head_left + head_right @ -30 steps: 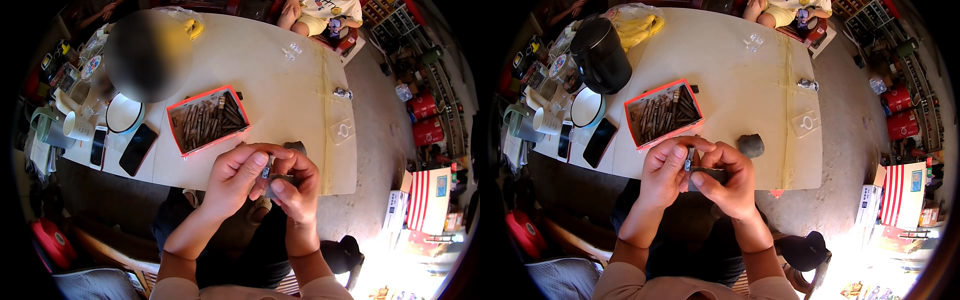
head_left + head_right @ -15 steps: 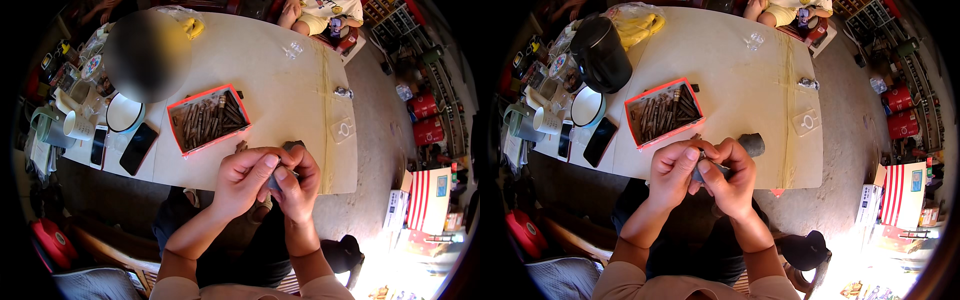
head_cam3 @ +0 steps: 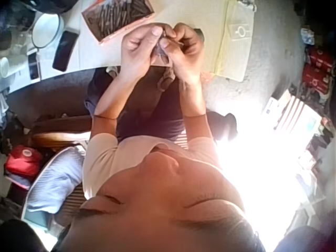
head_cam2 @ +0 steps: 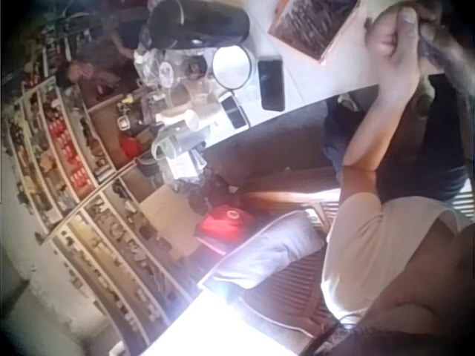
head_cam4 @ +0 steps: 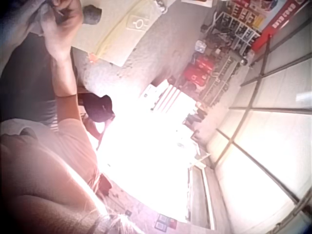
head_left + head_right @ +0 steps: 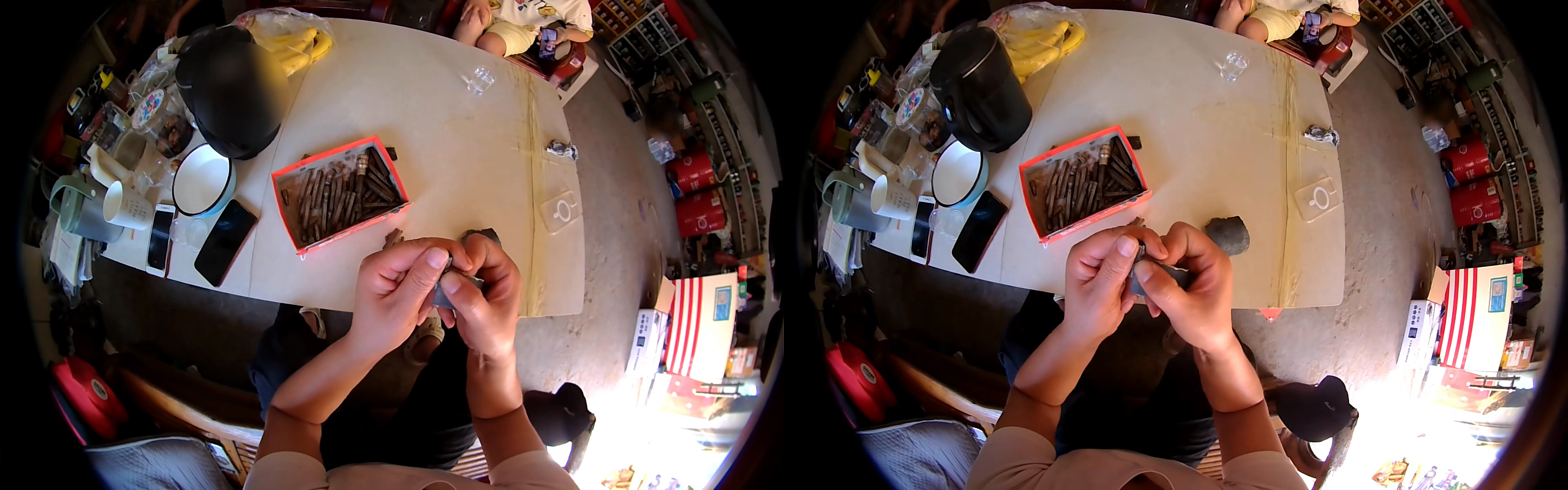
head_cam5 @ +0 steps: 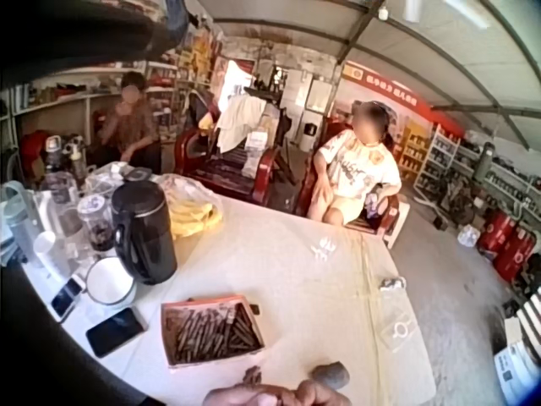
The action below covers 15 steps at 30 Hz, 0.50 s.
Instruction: The person manipulates small metal components, including a spring and a cylindrical piece, attempting to fit them together by hand while seated at a table.
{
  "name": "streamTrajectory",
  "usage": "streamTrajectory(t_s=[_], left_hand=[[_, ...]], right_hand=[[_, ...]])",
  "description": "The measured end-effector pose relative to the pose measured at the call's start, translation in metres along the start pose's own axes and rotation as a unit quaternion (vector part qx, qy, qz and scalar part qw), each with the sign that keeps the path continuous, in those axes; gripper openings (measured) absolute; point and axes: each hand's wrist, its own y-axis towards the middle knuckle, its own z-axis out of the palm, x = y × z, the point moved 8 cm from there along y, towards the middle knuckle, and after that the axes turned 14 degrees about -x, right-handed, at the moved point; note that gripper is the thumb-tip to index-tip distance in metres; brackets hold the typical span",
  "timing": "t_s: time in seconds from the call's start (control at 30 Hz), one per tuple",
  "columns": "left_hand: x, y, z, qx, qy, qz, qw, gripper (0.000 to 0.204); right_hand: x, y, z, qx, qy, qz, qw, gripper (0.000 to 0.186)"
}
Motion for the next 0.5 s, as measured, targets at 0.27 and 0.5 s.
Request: streamTrajectory(t_s=[0.27, 0.5], left_hand=[[0.005, 0.001, -0.002, -0.024, -0.012, -0.008, 1.0, 0.031], [0.011, 0.003, -0.006, -0.041, -0.02, -0.017, 0.999, 0.03]], right_hand=[[-0.004, 0.003, -0.001, 0.02, -0.02, 0.008, 1.0, 0.026], [-0.009, 0.006, -0.001, 0.025, -0.025, 0.005, 0.999, 0.025]])
